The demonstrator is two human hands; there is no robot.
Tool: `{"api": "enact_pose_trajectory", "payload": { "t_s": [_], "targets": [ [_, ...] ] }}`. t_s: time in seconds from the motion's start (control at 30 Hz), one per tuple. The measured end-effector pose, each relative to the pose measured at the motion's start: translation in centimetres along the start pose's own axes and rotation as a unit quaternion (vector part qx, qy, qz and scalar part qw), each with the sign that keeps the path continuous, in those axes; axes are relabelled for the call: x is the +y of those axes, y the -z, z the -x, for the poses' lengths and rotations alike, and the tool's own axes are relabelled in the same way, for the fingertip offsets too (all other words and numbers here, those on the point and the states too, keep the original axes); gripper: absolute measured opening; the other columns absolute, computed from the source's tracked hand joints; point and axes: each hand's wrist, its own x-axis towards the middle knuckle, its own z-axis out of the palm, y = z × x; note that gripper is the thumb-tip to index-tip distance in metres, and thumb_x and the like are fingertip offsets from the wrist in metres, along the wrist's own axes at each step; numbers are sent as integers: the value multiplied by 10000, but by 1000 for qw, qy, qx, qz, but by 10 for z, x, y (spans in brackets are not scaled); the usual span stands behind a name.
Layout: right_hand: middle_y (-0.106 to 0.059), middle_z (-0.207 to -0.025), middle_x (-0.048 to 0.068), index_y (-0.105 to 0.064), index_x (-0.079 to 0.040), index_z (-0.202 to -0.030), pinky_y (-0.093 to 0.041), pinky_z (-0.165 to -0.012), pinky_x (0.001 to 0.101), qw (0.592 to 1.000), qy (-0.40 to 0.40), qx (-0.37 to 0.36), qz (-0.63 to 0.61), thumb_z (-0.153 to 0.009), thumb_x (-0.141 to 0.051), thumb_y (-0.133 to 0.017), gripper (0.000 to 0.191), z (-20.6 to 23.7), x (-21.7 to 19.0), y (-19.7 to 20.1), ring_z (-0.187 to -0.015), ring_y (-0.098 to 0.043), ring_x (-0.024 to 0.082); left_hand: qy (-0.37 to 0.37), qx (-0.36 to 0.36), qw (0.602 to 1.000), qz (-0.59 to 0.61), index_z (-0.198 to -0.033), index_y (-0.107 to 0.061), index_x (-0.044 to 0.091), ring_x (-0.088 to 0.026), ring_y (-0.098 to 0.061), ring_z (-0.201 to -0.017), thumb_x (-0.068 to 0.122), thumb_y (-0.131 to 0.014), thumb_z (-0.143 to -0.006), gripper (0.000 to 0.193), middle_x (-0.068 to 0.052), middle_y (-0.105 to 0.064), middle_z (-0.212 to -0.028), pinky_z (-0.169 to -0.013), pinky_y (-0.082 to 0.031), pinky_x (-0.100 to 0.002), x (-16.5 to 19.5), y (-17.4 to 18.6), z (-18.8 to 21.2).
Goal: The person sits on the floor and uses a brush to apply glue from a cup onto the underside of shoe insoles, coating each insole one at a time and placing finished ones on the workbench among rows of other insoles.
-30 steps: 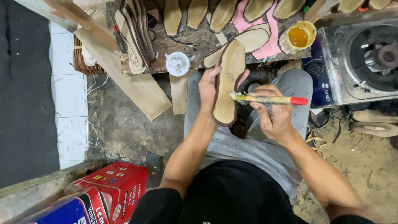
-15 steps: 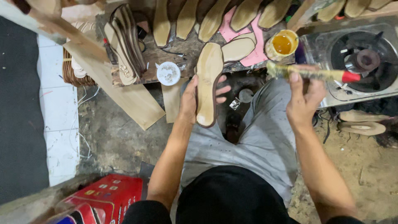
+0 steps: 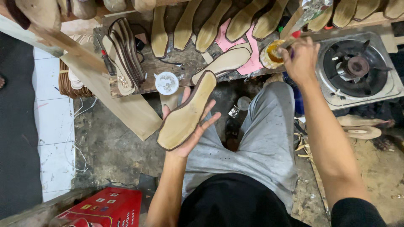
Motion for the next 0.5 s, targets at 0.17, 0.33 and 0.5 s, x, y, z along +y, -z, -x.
{"api": "enact_pose_trajectory", "payload": {
  "t_s": [0.17, 0.33, 0.5],
  "targets": [
    [-655, -863, 155, -636, -16, -830, -427, -829, 536, 998, -8, -33, 55, -978, -209, -779, 282, 17, -27, 31, -873, -608, 360, -9, 38, 999, 9, -1596, -362, 111, -358, -295, -1566, 295, -608, -966, 701, -119, -351, -1680, -1293, -121, -677, -11, 5, 1],
    [-669, -961, 3, -710, -6, -1150, -463, -768, 296, 882, -132, -51, -450, -1070, -127, -692, 146, 35, -85, 61, -841, -572, 104, 9, 84, 996, 21, -1661, -261, 85, -314, -312, -1551, 202, -580, -931, 805, -131, -323, -1680, -1292, -178, -600, -30, -4, -16],
    [-655, -941, 7, -683, 22, -1168, -484, -786, 246, 883, -112, 38, -453, -1089, -116, -665, 159, 42, -135, 72, -849, -583, 75, 76, 51, 996, 16, -1709, -158, 45, -286, -354, -1539, 117, -518, -907, 883, -128, -287, -1714, -1319, -234, -529, -44, -16, -30]
  ]
}}
